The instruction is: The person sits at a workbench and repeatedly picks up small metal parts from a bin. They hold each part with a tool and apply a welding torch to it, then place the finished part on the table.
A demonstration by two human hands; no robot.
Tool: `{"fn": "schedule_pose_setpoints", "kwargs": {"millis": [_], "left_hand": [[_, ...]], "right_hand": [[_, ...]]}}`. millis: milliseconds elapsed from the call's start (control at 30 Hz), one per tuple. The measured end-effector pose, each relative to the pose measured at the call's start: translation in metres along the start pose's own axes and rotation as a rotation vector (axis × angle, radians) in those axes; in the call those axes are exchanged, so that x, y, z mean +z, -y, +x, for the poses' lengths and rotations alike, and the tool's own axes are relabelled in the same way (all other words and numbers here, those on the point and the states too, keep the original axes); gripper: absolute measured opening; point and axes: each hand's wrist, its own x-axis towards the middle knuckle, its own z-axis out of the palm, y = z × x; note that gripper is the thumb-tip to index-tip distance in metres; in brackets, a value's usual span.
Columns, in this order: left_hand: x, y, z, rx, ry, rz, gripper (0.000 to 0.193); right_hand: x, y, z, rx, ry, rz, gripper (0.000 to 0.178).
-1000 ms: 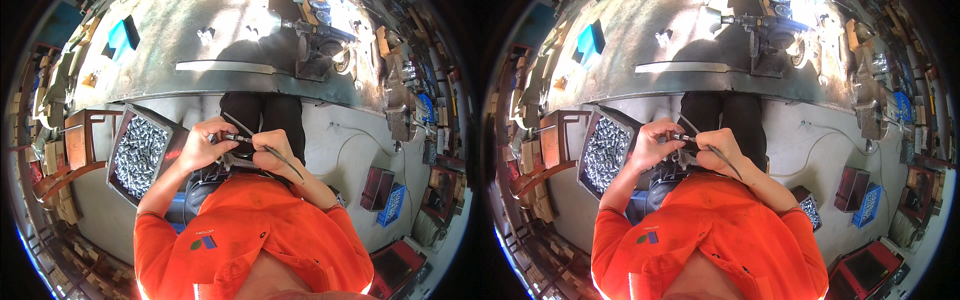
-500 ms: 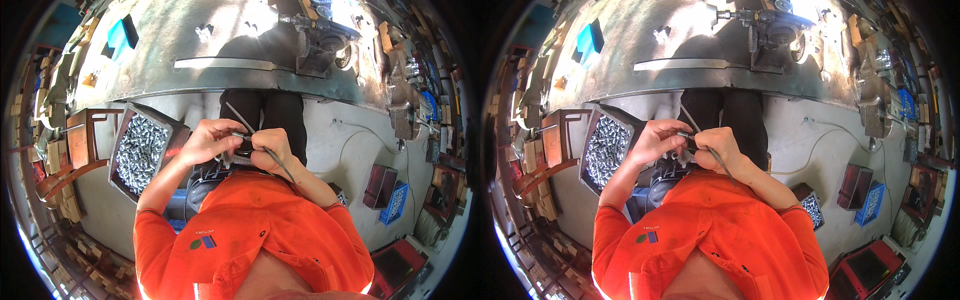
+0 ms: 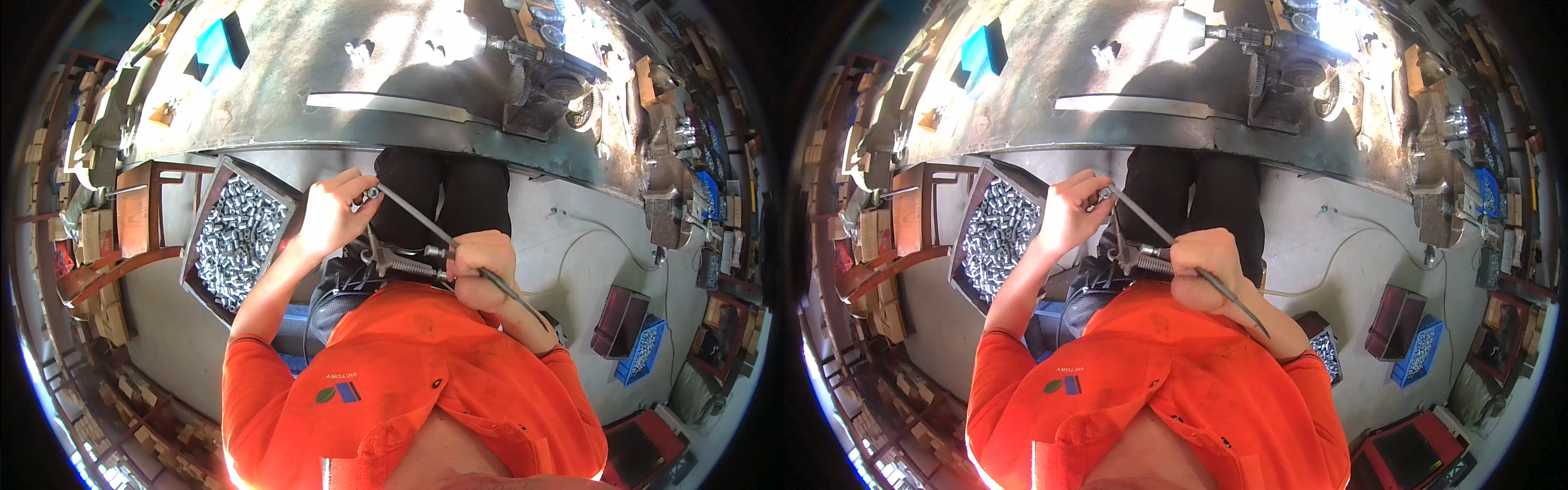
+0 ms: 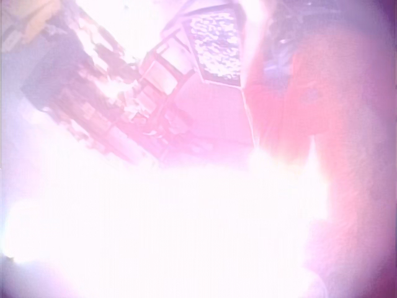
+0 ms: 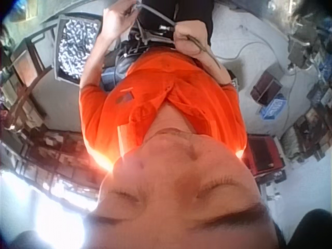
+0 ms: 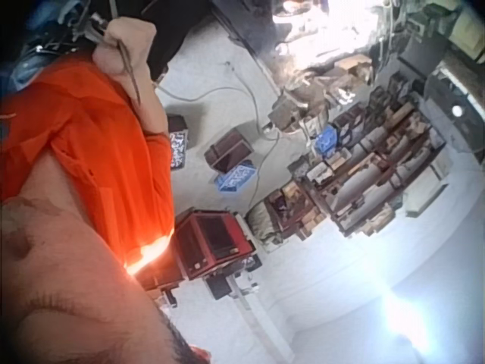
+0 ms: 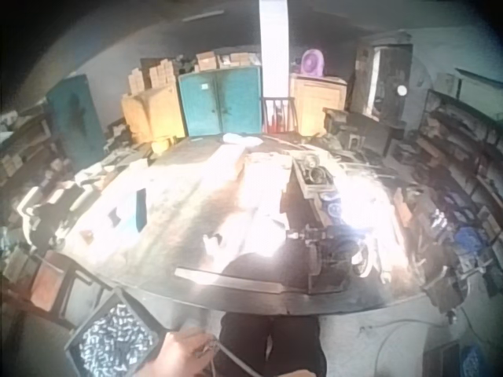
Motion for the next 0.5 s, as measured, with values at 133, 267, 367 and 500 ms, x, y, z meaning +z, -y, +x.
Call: {"fn": "schedule_pose_setpoints", "kwargs": {"millis": [133,267,367,500], "left_hand": [[0.0,0.0,-0.002,-0.002,0.021,0.001,0.019],[0.001,0.003,-0.004,0.092,0.019,0.046,0.02],[0.0,-0.004,-0.003,0.199,0.05,0.087,0.022],[0.011,-0.017,-0.002,0.326,0.086,0.055,0.026]], "right_hand": [[0.004,0.004,0.0,-0.005,0.073,-0.001,0.024],[0.003,0.007,0.002,0.063,0.127,0.001,0.022],[0.007,0.005,0.008,0.149,0.164,0.007,0.021],[0.025,-0.023,0.013,0.245,0.145,0.057,0.019]]}}
